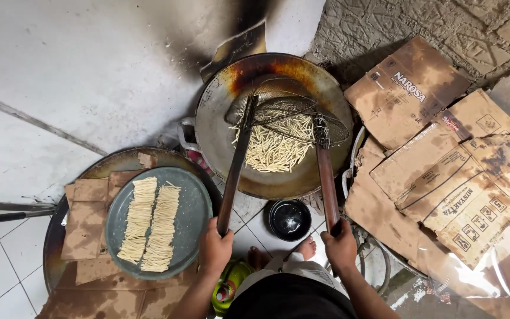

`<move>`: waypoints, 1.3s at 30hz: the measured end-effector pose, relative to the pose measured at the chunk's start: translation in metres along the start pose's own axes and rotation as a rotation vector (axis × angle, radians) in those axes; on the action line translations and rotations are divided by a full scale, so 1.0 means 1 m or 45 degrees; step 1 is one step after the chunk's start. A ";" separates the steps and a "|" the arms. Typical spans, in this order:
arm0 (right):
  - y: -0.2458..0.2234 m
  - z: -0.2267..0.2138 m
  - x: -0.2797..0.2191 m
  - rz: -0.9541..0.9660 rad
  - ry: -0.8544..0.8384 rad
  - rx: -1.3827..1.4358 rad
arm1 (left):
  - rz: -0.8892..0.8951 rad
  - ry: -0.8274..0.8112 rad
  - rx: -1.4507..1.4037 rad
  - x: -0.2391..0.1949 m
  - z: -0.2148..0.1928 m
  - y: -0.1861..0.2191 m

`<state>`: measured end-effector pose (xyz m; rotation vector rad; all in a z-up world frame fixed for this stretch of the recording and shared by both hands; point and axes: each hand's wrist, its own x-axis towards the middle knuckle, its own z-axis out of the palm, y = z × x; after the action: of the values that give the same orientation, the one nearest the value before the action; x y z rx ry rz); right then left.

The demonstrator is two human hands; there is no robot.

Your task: The person uses two mesh skimmers to stir and lift thin noodles frying in a large wok filled with hot oil. The noodles are agitated and occasionally lifted to drain oil, then returned to the wok. A tray of uncooked noodles sits nearby on a barrel.

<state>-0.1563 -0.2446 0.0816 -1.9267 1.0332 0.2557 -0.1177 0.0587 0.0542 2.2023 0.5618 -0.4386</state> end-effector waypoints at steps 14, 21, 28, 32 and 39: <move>-0.020 0.000 -0.011 0.031 -0.160 0.327 | 0.116 0.161 -0.179 -0.006 0.008 -0.011; -0.022 -0.032 -0.002 0.009 -0.202 0.086 | -0.077 0.020 -0.413 -0.019 0.024 0.020; 0.023 -0.056 0.010 0.113 -0.336 0.010 | -0.269 -0.024 -0.463 -0.039 0.047 0.028; 0.021 -0.058 0.019 0.093 -0.429 -0.025 | -0.405 0.075 -0.586 -0.044 0.064 0.023; 0.002 -0.018 0.039 0.085 -0.471 -0.249 | -0.510 0.151 -0.634 -0.070 0.044 0.029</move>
<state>-0.1375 -0.2810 0.0695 -1.9218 0.8483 0.7455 -0.1667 -0.0101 0.0789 1.6440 1.0618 -0.3284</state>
